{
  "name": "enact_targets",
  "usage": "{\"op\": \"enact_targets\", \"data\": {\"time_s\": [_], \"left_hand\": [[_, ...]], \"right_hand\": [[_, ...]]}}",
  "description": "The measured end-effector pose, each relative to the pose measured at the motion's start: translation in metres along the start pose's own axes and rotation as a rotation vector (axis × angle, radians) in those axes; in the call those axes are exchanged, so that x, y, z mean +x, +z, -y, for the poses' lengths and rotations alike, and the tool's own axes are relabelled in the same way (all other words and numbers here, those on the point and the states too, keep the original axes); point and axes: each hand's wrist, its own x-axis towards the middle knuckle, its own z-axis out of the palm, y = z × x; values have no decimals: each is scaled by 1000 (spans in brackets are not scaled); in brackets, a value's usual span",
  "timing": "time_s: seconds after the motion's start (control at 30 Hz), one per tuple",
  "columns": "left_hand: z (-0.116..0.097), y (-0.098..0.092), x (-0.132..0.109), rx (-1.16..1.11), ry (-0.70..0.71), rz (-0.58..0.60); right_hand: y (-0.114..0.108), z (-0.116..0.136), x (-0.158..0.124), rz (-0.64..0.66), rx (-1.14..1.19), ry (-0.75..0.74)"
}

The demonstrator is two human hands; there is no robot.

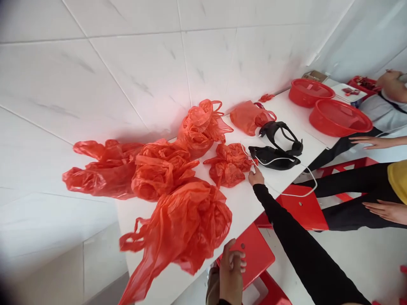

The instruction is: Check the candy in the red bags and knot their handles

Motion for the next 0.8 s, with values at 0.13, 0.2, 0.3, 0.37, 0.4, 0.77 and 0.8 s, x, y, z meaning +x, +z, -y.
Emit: {"op": "enact_targets", "data": {"time_s": [0.13,0.2,0.3,0.37,0.4,0.77,0.8], "left_hand": [[-14,61,41,-102,19,12],[-18,88,56,-185,9,-10],[-20,117,74,-311,4,-74],[-21,128,86,-391,11,-128],[-23,131,92,-427,18,-146],[-52,146,75,-662,34,2],[-49,145,70,-662,31,29]], "right_hand": [[3,26,55,-39,-130,-99],[13,47,75,-42,-185,-152],[31,78,94,1,-254,-269],[42,93,99,111,-293,-394],[45,96,98,181,-311,-462],[-18,8,-13,613,-329,-648],[-23,3,-21,628,-304,-623]]}}
